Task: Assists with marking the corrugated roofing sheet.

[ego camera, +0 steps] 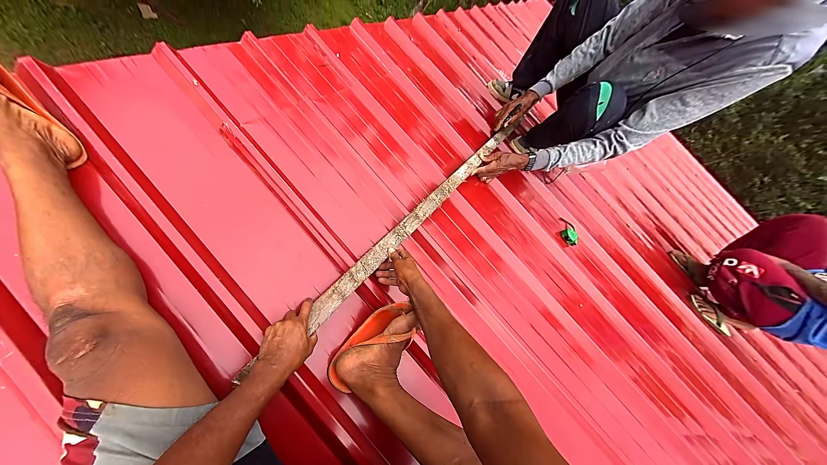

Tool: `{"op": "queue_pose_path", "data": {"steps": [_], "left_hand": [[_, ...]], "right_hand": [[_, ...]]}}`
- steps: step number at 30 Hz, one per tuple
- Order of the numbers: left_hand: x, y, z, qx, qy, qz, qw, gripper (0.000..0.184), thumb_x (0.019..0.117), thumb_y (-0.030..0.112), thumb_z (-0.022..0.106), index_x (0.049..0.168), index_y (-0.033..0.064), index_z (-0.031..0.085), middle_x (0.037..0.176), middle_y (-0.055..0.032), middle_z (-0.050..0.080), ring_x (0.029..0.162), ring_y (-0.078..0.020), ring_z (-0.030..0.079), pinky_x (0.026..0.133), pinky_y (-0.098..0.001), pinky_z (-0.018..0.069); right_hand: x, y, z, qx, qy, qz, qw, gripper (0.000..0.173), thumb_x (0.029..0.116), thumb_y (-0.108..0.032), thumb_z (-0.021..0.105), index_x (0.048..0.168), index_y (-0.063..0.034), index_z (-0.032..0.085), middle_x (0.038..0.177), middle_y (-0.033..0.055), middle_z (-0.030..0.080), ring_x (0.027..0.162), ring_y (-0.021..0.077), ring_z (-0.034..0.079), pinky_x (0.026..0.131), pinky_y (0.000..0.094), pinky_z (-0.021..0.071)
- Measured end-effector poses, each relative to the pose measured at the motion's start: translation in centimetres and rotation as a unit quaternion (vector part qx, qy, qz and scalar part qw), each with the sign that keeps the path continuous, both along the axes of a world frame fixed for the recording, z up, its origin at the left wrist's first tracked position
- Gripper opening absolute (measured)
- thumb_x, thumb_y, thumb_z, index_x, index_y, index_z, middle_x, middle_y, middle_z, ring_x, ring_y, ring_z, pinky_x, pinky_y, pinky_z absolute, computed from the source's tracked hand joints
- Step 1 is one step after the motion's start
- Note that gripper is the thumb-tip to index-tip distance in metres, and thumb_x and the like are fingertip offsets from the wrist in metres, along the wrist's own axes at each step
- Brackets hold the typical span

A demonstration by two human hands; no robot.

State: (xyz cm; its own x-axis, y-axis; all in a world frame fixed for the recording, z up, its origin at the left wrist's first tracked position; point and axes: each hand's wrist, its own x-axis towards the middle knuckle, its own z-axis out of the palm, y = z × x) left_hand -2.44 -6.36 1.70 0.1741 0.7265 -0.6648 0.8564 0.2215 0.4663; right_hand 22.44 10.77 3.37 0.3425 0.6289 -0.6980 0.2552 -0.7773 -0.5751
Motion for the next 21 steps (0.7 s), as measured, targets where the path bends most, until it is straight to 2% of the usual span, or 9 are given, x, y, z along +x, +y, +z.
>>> {"op": "queue_pose_path", "data": {"steps": [21], "left_hand": [[0.07, 0.02, 0.02, -0.001, 0.004, 0.002, 1.0, 0.075, 0.097, 0.038, 0.061, 0.162, 0.0215, 0.028, 0.131, -0.0217, 0.063, 0.105, -0.0411, 0.069, 0.088, -0.0564, 0.0556]], "right_hand": [[0.15, 0.17, -0.17, -0.001, 0.0, 0.002, 1.0, 0.038, 0.1134, -0.036, 0.036, 0.14, -0.0096, 0.04, 0.09, 0.0191, 0.067, 0.069, 0.0287, 0.071, 0.059, 0.0389, 0.0599]]}}
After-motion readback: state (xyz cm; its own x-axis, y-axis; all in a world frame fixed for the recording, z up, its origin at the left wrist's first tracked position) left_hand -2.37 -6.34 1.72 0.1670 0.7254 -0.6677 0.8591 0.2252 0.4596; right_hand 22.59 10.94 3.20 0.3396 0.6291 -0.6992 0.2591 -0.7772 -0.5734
